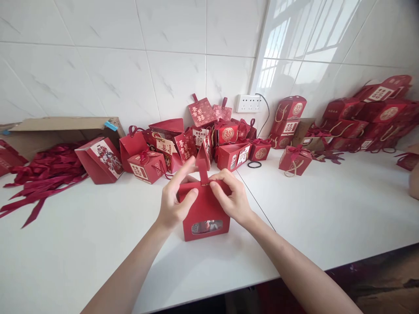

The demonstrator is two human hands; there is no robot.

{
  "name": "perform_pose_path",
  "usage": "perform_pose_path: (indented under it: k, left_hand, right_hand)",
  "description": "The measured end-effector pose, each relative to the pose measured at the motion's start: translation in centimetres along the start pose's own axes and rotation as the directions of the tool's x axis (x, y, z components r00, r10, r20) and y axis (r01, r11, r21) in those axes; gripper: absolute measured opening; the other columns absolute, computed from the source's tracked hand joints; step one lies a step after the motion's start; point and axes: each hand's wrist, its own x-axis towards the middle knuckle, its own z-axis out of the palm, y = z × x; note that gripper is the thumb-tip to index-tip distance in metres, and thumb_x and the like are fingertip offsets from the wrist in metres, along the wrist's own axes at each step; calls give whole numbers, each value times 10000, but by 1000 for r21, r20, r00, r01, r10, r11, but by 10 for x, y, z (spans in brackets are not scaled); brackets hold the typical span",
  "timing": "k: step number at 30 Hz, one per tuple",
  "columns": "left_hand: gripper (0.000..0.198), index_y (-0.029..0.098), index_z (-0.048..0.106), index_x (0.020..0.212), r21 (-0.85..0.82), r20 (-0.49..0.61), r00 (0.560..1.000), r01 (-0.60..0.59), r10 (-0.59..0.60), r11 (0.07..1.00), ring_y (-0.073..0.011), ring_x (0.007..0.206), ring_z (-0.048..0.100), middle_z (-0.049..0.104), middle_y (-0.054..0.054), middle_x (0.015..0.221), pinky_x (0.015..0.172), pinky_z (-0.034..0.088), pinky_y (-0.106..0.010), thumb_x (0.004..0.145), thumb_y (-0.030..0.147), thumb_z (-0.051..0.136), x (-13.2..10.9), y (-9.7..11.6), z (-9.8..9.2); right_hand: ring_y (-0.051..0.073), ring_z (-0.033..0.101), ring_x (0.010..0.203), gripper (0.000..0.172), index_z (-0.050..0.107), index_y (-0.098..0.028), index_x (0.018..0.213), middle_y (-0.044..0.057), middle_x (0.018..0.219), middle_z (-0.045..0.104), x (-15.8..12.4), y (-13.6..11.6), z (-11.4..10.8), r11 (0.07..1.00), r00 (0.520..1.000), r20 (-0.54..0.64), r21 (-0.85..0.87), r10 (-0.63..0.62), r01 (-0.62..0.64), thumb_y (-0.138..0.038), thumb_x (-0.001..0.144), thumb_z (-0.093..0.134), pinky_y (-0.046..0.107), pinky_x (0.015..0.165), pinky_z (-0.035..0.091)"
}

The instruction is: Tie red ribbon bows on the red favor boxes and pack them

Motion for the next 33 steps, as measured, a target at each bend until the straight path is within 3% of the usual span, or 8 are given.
perform_pose_path:
  k: [3,6,10,19,24,27,31,33]
  left_hand:
    - [695,299,188,1420,-138,-1,998,58,-59,989,-231,1060,571,508,-117,1308,863,483,-384,821,375,531,0,-14,-2]
    - [746,254,206,1405,-137,-60,994,80,-89,987,-275,1250,427,420,-138,1382,1026,344,-467,787,514,534,-3,-25,3]
    - [841,265,184,1395,-77,1,994,113,-114,991,-276,1265,402,313,-156,1435,1004,381,-455,724,486,641,-11,-24,19]
    - [514,246,537,1142,101,-223,975,9,14,995,-262,1221,432,454,-107,1294,870,480,-347,704,469,686,-9,-15,16]
    - [307,188,631,960,-99,-218,953,193,-210,976,-205,970,590,628,-81,1044,778,497,-284,822,450,549,-3,-8,13]
    - [321,197,600,993,-290,-260,899,275,-352,917,-195,907,607,645,-63,990,774,498,-292,800,450,570,-2,-13,15]
    - [339,235,531,1051,-490,-194,883,291,-428,822,-192,966,590,600,-38,1091,795,492,-303,752,377,604,-8,-27,19]
    - [415,233,486,1076,-466,-88,895,352,-438,812,-188,949,596,602,-34,1069,797,486,-299,700,297,649,-15,-32,23]
  right_hand:
    - [160,562,775,126,602,-213,851,14,826,626,3,15,-9,971,956,-186,121,225,-205,-298,855,509,296,728,433]
    - [156,551,788,185,593,-210,835,-1,840,621,9,37,-19,878,787,-418,359,454,-317,-387,789,567,284,724,433]
    - [143,560,764,216,567,-216,800,-17,844,610,12,52,-22,694,582,-448,651,679,-308,-412,721,609,268,685,458]
    - [186,636,719,221,571,-208,901,-1,826,679,5,49,-5,275,631,128,821,765,-500,-287,698,603,292,610,503]
    - [173,615,587,163,598,-176,841,17,715,680,2,44,-5,76,477,441,669,760,-740,-304,741,587,259,511,465]
    - [161,611,646,180,593,-190,882,6,783,674,3,41,-6,190,567,287,747,772,-637,-285,730,570,244,541,465]
    - [163,595,878,521,449,-274,1200,-2,1032,619,4,33,-11,647,758,-253,711,601,-276,-224,696,569,268,700,488]
    - [166,583,915,615,339,-290,1295,18,1047,600,3,27,-16,821,821,-390,549,417,-156,-241,733,584,293,758,483]
